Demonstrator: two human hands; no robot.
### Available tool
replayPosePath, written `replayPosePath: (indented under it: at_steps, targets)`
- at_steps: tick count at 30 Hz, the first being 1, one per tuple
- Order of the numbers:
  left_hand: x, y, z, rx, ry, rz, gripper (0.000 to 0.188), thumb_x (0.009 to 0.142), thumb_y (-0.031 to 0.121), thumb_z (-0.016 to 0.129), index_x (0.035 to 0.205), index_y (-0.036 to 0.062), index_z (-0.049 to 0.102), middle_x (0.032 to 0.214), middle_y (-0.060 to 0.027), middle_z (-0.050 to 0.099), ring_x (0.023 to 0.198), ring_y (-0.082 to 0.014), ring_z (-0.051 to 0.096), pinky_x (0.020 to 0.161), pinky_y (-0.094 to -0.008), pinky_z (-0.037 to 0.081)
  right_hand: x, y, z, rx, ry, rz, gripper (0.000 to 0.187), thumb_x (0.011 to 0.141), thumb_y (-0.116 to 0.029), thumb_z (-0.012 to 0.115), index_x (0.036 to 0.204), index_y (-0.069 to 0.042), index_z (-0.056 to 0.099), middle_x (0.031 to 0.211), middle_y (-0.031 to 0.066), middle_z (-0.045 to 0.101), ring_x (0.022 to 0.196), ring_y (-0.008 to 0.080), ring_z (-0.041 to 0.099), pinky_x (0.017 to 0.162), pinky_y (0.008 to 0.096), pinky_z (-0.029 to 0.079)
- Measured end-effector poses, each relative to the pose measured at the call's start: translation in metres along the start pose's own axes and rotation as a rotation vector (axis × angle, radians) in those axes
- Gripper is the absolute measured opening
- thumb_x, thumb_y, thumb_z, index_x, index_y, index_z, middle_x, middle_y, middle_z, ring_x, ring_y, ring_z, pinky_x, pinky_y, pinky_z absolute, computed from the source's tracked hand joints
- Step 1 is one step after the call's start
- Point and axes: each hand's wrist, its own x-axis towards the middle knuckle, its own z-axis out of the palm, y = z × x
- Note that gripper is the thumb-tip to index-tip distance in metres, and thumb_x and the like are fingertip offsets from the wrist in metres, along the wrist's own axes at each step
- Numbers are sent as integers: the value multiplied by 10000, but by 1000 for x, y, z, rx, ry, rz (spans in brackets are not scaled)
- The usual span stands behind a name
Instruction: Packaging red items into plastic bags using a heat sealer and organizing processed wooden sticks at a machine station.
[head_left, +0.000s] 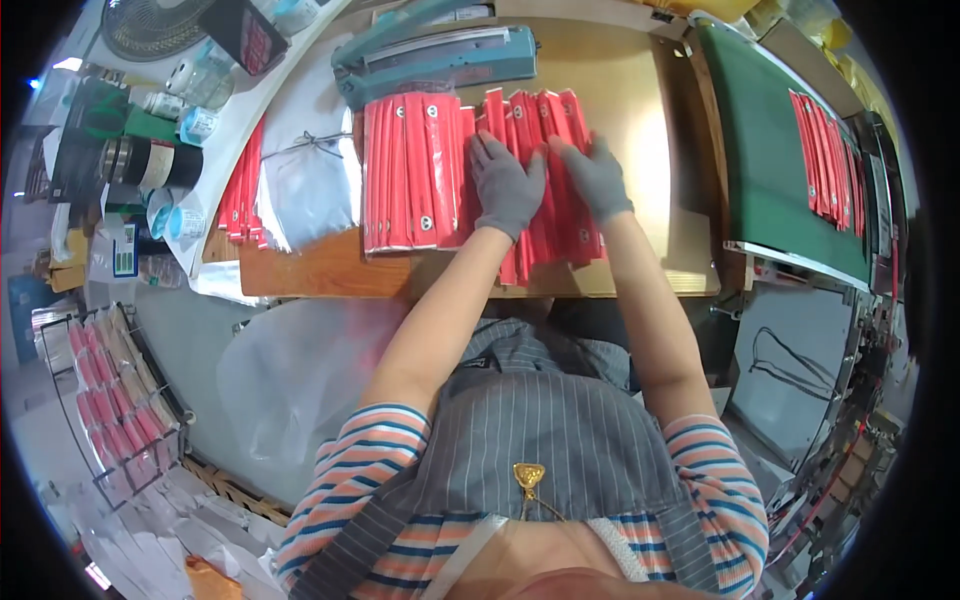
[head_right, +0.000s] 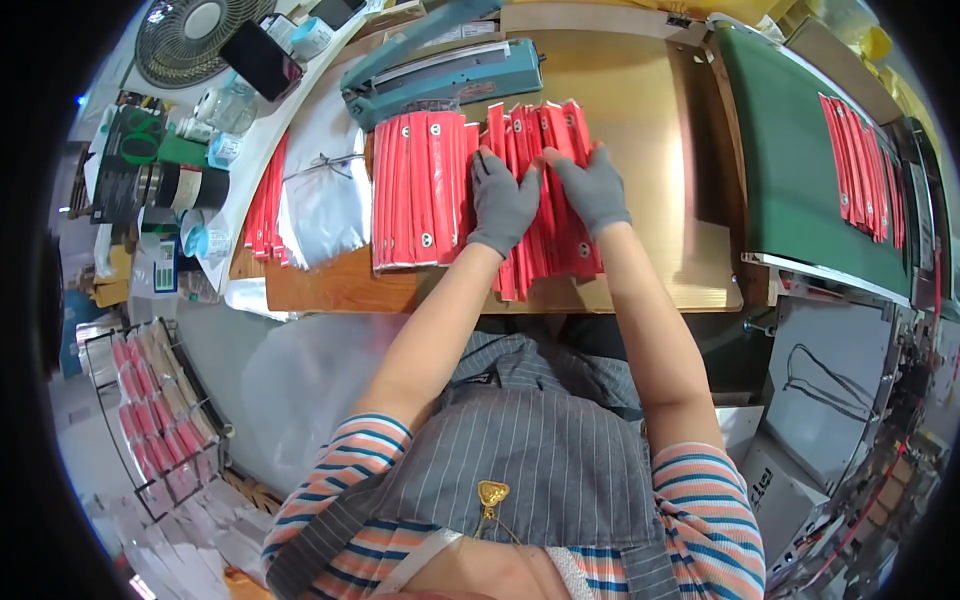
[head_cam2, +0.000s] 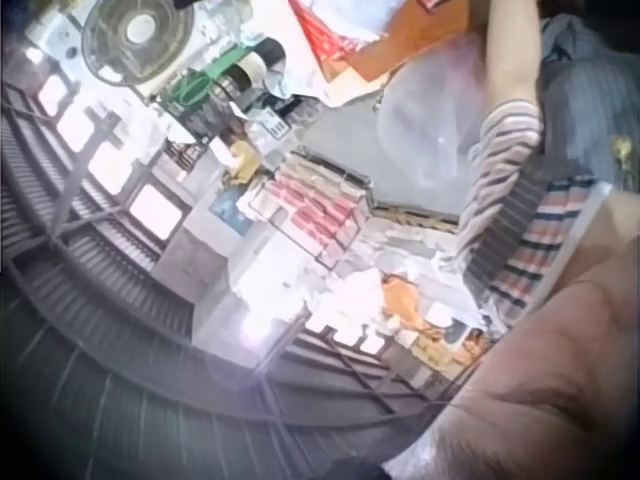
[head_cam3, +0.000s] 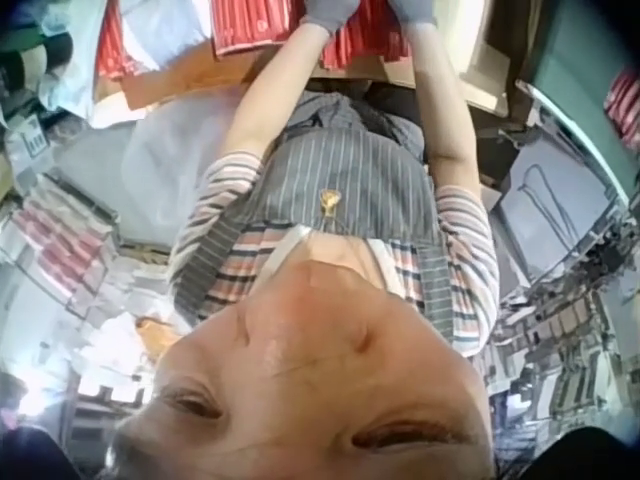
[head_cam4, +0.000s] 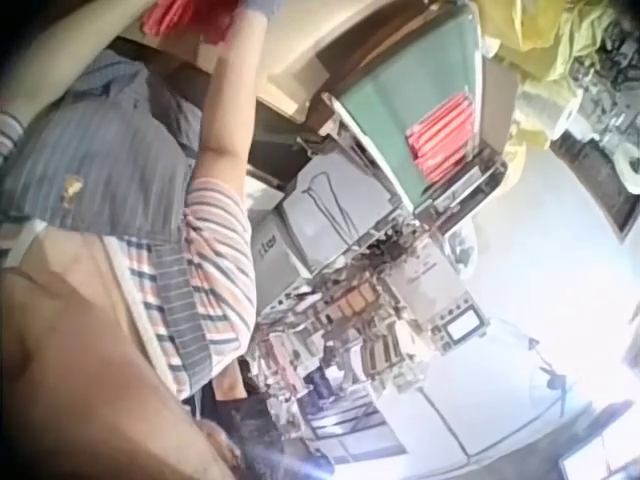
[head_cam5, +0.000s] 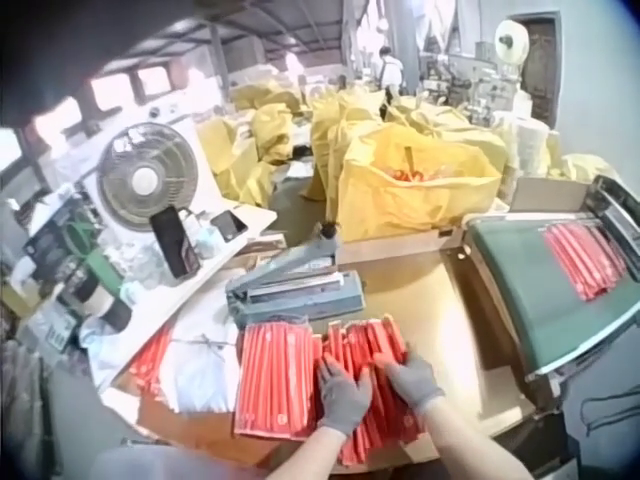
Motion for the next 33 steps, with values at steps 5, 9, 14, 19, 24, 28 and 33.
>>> replayPosePath:
  at_steps: [5, 9, 14, 19, 24, 28, 33]
  targets:
    - [28, -1, -41, -275, -80, -259, 703, 758, 419, 629, 1093, -178, 469, 995, -327, 581, 955, -420, 580, 824, -412, 464, 13, -23, 35, 626, -409, 359, 651, 705, -403, 750, 1094, 77, 548, 972, 194, 642, 837, 253, 646, 757, 350, 506]
    - [50, -24, -67, -202, -231, -418, 803, 684, 570, 651, 993, -165, 555, 978, -313, 601, 934, -373, 611, 785, -406, 477, 19, -24, 58, 741, -550, 426, 456, 800, -342, 684, 1106, -21, 577, 993, 116, 648, 860, 193, 637, 803, 325, 511]
    - [58, -56, -68, -683, -450, -651, 842, 710, 611, 647, 1166, -87, 525, 1116, -170, 596, 964, -248, 604, 846, -351, 465, 18, -20, 62, 855, -711, 444, 448, 831, -312, 649, 1146, -9, 553, 1079, 112, 625, 931, 199, 622, 837, 331, 501]
    - [25, 15, -132, -899, -296, 78, 709, 631, 187, 839, 1204, -2, 465, 1092, -108, 589, 1010, -185, 576, 858, -334, 481, -26, -80, 18, 839, -512, -189, 647, 730, -215, 740, 1263, -10, 438, 1200, 99, 534, 1109, 167, 500, 948, 330, 403]
    - [15, 8, -148, -952, -435, 249, 870, 560, 191, 871, 1262, 27, 386, 1229, -97, 500, 1123, -182, 503, 957, -340, 430, -42, -95, -15, 551, -613, -471, 967, 612, -211, 841, 1375, -17, 280, 1291, 108, 464, 1188, 193, 448, 994, 342, 375]
    - [4, 6, -140, -837, -516, 274, 829, 587, 208, 845, 1261, 41, 392, 1151, -74, 535, 1059, -168, 525, 901, -315, 439, -65, -111, -9, 569, -613, -590, 1000, 591, -178, 858, 1376, -2, 265, 1279, 105, 457, 1177, 185, 453, 988, 323, 385]
    - [-16, 12, -180, -1001, -706, 221, 700, 591, 124, 823, 1210, 32, 509, 1169, -89, 575, 1086, -158, 534, 916, -321, 443, -102, -137, 0, 627, -454, -482, 868, 644, -117, 806, 1346, -2, 310, 1273, 131, 449, 1162, 163, 462, 972, 317, 390]
